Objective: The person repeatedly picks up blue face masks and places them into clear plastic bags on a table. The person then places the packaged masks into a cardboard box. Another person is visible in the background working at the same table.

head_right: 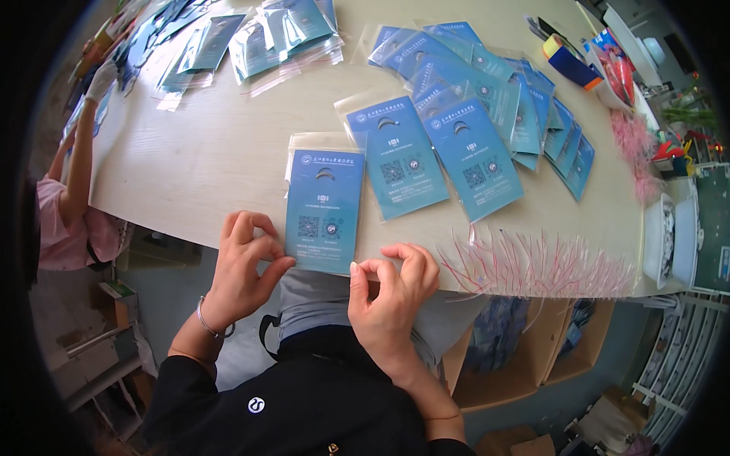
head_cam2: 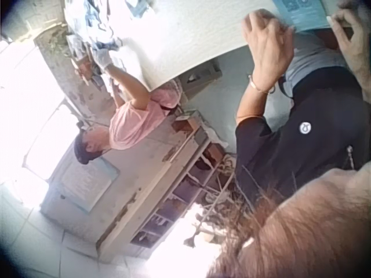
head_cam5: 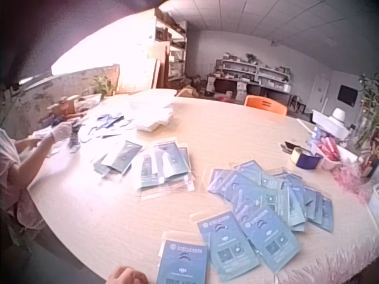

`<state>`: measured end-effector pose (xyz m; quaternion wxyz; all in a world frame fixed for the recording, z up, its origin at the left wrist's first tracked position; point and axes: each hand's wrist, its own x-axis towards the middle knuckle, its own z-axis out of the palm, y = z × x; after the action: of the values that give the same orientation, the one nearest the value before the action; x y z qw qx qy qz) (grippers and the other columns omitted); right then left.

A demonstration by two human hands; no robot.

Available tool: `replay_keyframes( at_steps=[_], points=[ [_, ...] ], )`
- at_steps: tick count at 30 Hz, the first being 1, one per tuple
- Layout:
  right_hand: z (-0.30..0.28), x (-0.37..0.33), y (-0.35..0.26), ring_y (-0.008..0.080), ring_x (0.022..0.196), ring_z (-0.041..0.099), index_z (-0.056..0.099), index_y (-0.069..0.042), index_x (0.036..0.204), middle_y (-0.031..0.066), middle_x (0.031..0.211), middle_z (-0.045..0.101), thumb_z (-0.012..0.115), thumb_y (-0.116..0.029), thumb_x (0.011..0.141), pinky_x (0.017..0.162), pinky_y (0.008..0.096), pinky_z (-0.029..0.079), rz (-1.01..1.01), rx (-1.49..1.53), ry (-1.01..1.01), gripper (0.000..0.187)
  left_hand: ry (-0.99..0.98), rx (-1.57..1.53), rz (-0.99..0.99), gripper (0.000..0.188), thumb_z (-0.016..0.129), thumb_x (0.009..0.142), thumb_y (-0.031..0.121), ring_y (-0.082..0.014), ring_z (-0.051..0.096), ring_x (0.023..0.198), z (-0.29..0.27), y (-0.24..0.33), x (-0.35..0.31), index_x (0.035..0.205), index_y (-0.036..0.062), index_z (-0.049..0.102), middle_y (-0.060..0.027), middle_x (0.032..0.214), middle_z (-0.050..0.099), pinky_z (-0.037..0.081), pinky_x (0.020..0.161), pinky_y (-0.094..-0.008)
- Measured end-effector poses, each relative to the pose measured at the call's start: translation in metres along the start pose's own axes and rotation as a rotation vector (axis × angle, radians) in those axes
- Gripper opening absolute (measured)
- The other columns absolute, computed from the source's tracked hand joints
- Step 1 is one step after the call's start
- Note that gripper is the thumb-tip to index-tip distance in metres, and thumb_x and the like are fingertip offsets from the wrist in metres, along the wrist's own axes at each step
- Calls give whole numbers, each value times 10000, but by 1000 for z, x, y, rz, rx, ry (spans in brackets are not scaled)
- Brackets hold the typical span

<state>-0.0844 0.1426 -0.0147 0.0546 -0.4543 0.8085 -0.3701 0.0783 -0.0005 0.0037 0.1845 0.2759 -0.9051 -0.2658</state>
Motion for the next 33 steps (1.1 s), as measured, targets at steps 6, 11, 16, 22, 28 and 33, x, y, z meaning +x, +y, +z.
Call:
replay_keyframes(
  at_steps=[6,11,16,22,28,33],
  points=[
    [-1,3,-2,331,1164,452,630,-69,811,110,1086,524,758,-130,806,1006,486,306,54,3,10,142,60,15,-106,200,782,744,70,-331,498,1022,4,7,1,874,85,631,-100,1057,545,372,914,-431],
    [15,-4,0,291,1145,529,716,-81,970,65,1118,609,696,-87,835,1006,475,307,-87,-22,190,137,71,22,-28,334,670,791,-2,-278,510,1040,15,10,-9,1069,178,710,-72,1090,565,355,887,-384],
    [19,-7,3,244,1206,601,726,-79,1153,21,1195,713,569,-107,905,1032,470,295,-367,-363,99,294,158,130,143,497,627,746,-45,-237,554,1047,25,2,-13,1136,232,764,-31,1151,628,376,875,-371],
    [-6,29,11,301,1298,534,674,8,1217,139,1301,649,597,-281,940,1093,534,303,-342,-415,-61,408,84,244,179,414,661,753,-20,-314,566,1129,-2,-22,34,1116,163,742,-93,1246,609,439,943,-412],
    [-11,68,42,311,1352,470,605,38,1306,161,1383,590,588,-379,970,1120,533,303,-188,-537,50,536,333,543,67,607,615,820,5,-332,431,1373,-15,-96,191,1405,137,524,-139,1470,476,402,1089,-424],
    [-5,68,47,309,1368,449,582,38,1334,151,1427,553,595,-363,966,1130,522,298,-162,-499,56,545,169,746,141,597,571,846,-6,-278,426,1403,-6,-117,234,1424,132,516,-83,1506,476,379,1131,-396]
  ],
)
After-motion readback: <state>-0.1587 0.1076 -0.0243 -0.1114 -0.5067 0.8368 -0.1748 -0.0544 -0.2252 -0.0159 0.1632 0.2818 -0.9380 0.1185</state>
